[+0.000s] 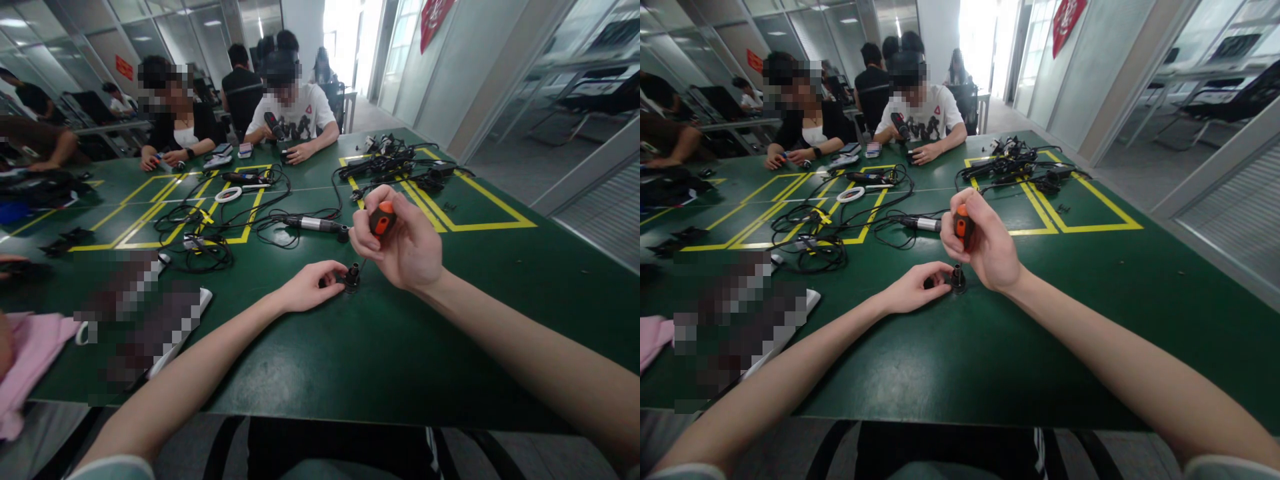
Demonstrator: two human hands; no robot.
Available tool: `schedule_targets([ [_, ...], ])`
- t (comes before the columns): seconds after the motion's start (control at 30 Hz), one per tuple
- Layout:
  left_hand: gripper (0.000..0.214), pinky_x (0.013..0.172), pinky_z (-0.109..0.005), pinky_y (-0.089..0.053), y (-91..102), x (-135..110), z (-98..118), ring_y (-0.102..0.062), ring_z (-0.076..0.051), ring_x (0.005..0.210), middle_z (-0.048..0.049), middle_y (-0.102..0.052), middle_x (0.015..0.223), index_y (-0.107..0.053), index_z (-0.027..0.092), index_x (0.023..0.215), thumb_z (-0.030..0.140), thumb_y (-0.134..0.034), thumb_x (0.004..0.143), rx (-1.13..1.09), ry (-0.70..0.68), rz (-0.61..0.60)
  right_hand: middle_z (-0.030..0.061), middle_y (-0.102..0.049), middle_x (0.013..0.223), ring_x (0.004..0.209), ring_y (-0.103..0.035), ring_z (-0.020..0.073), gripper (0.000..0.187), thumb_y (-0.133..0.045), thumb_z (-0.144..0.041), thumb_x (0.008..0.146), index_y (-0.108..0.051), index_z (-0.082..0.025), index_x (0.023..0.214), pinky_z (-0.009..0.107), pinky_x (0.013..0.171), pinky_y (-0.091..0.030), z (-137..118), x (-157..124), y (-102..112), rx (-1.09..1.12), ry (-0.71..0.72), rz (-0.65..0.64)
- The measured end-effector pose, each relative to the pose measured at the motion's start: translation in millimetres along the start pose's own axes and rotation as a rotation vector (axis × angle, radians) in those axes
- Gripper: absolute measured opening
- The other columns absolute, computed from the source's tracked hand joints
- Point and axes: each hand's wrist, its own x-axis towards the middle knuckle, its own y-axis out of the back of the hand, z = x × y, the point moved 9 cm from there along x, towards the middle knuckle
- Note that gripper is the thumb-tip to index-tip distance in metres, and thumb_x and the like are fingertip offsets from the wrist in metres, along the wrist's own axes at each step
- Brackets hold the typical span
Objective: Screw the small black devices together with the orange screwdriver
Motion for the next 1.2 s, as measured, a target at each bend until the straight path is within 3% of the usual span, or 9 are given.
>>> schedule_targets([
  [0.17, 0.029, 0.079, -0.028, -0.054, 0.0, -0.3, -1.1, -0.061, -0.014, 0.077, -0.0019, -0.070, 0.089, -0.070, 0.015, 0.124, 0.027, -0.067, 0.097, 0.009, 0.016, -0.005, -0.0069, -0.040, 0.053, 0.043, -0.029, 0.0080, 0.056, -0.062, -0.072, 0.096, -0.051, -0.022, 0.073, 0.022, 0.041, -0.024, 3.3, 3.2, -0.9, -0.012, -0.036, 0.000],
  [0.27, 0.030, 0.079, -0.028, -0.054, 0.5, -0.6, -0.1, -0.060, -0.014, 0.077, -0.0018, -0.069, 0.089, -0.069, 0.014, 0.124, 0.027, -0.067, 0.097, 0.006, 0.012, -0.004, -0.0082, -0.036, 0.053, 0.043, -0.027, 0.0081, 0.059, -0.061, -0.079, 0.093, -0.049, -0.023, 0.075, 0.022, 0.041, -0.023, 3.6, 3.2, 2.3, -0.020, -0.037, 0.040],
  [0.5, 0.030, 0.079, -0.029, -0.053, -0.2, -0.6, 0.0, -0.060, -0.014, 0.077, -0.0015, -0.069, 0.089, -0.069, 0.015, 0.124, 0.028, -0.067, 0.096, -0.002, 0.020, -0.008, -0.0085, -0.047, 0.055, 0.043, -0.030, 0.0084, 0.043, -0.075, -0.061, 0.090, -0.052, -0.025, 0.086, 0.022, 0.043, -0.024, 1.0, 0.3, 2.9, -0.007, -0.015, 0.064],
  [0.73, 0.029, 0.080, -0.028, -0.053, 0.1, -0.6, 0.4, -0.060, -0.014, 0.077, -0.0012, -0.068, 0.088, -0.070, 0.015, 0.124, 0.027, -0.067, 0.097, 0.012, 0.024, -0.006, -0.0070, -0.034, 0.051, 0.044, -0.026, 0.0093, 0.058, -0.062, -0.075, 0.094, -0.051, -0.023, 0.070, 0.024, 0.042, -0.024, 2.3, 2.9, -1.0, -0.067, -0.031, 0.041],
  [1.0, 0.030, 0.080, -0.029, -0.053, 0.6, -0.7, 1.9, -0.061, -0.014, 0.079, -0.0022, -0.069, 0.090, -0.069, 0.013, 0.124, 0.026, -0.066, 0.097, 0.002, 0.008, -0.009, -0.0093, -0.044, 0.053, 0.044, -0.030, 0.0091, 0.036, -0.071, -0.054, 0.094, -0.051, -0.026, 0.087, 0.023, 0.046, -0.027, -1.0, -1.6, -0.4, -0.015, 0.018, 0.027],
  [1.2, 0.030, 0.081, -0.029, -0.054, 0.3, -0.6, 1.6, -0.061, -0.015, 0.079, -0.0029, -0.070, 0.092, -0.069, 0.014, 0.124, 0.025, -0.067, 0.097, 0.004, 0.013, -0.009, -0.0053, -0.047, 0.061, 0.045, -0.032, 0.0083, 0.054, -0.070, -0.070, 0.091, -0.046, -0.024, 0.075, 0.024, 0.043, -0.024, 1.4, 1.5, 0.0, -0.029, -0.010, 0.071],
])
